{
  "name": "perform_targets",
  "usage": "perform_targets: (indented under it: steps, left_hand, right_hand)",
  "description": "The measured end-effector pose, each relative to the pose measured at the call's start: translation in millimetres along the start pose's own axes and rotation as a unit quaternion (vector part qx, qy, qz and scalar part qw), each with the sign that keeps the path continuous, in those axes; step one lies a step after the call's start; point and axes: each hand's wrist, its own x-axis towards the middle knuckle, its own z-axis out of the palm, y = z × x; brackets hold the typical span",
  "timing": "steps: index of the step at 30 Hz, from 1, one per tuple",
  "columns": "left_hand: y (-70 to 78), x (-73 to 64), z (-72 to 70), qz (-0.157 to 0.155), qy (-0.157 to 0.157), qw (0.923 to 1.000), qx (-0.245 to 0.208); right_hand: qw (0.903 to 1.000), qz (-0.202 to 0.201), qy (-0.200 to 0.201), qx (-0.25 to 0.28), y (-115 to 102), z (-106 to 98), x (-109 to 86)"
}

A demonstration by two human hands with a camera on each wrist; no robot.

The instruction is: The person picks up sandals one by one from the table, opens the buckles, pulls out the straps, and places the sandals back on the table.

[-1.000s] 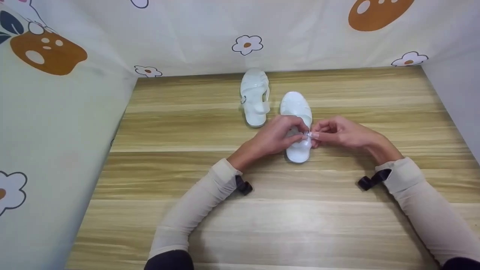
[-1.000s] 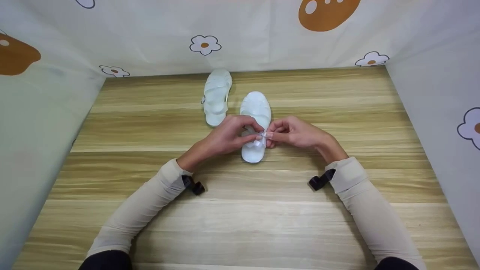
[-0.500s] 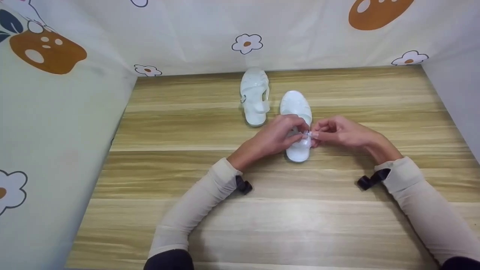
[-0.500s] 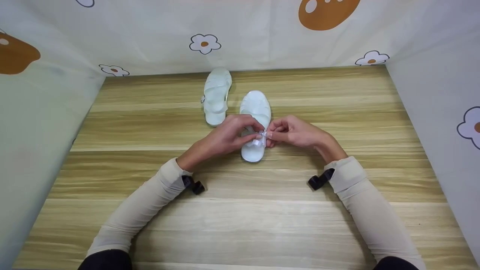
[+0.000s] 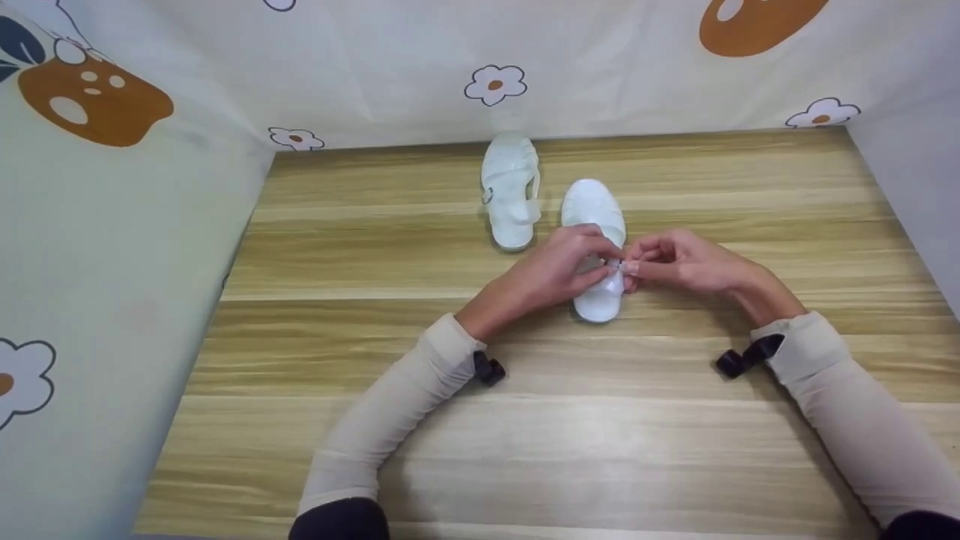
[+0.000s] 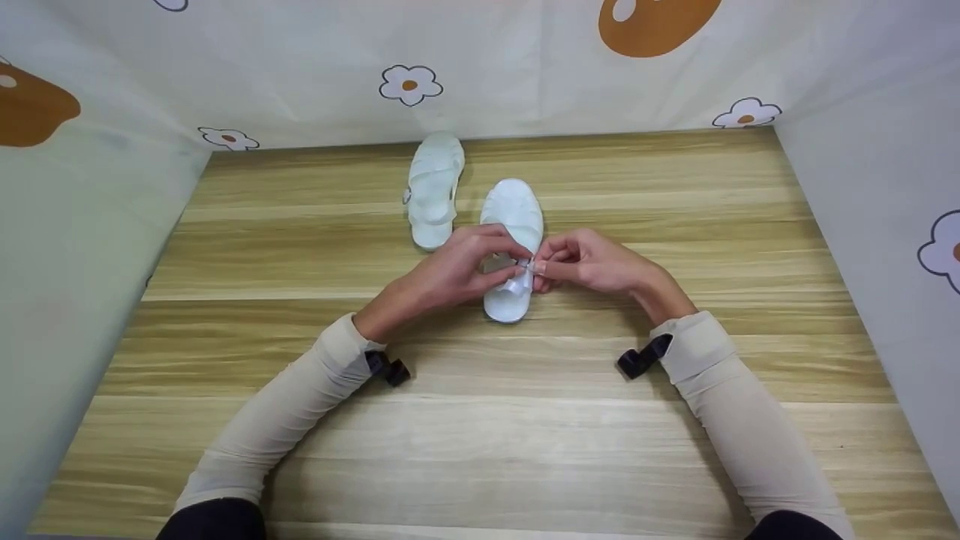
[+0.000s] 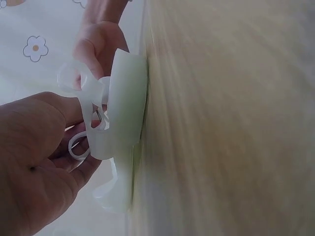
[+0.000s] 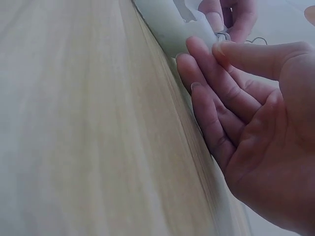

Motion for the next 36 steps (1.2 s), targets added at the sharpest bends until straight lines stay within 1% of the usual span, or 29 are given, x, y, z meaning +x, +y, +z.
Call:
perform_targets:
  steps: [3,7,9,11,13,17,21,28,36]
  left_hand:
    - [-1.1,1.1,0.0,-0.005,-0.003,0.9999,-0.009]
    - [-3.0,2.0,0.0,-0.013,-0.009,0.9997,-0.016]
    - [-3.7,2.1,0.0,-0.016,-0.008,0.9997,-0.016]
    - [-4.2,1.8,0.3,-0.016,-0.003,0.9997,-0.019]
    - [-4.9,1.4,0.7,-0.015,0.004,0.9996,-0.023]
    - [-6.7,0.9,1.9,-0.007,0.017,0.9993,-0.031]
    - [-7.0,0.0,2.7,-0.004,0.023,0.9991,-0.036]
    - [-4.8,0.2,3.2,-0.014,0.022,0.9991,-0.033]
    - [-4.3,1.3,2.5,-0.025,0.022,0.9989,-0.035]
  right_hand:
    - [1.0000,0.005,0.002,-0.001,0.0,-1.1,-1.1]
    - [0.9996,0.030,-0.001,-0.004,-2.4,-3.4,-2.6]
    - [0.9990,0.044,-0.002,-0.010,-3.6,-4.8,-2.9]
    - [0.9987,0.049,-0.003,-0.014,-4.0,-6.1,-2.9]
    - [0.9988,0.046,-0.002,-0.020,-3.6,-7.1,-2.8]
    - [0.9993,0.034,0.002,-0.015,-1.6,-6.3,-2.0]
    - [0.9997,0.024,0.003,-0.005,0.4,-3.2,-0.6]
    - [1.0000,-0.002,-0.002,-0.002,2.5,-2.3,-0.8]
    - [0.9999,-0.008,0.008,-0.003,-0.6,-0.6,0.0]
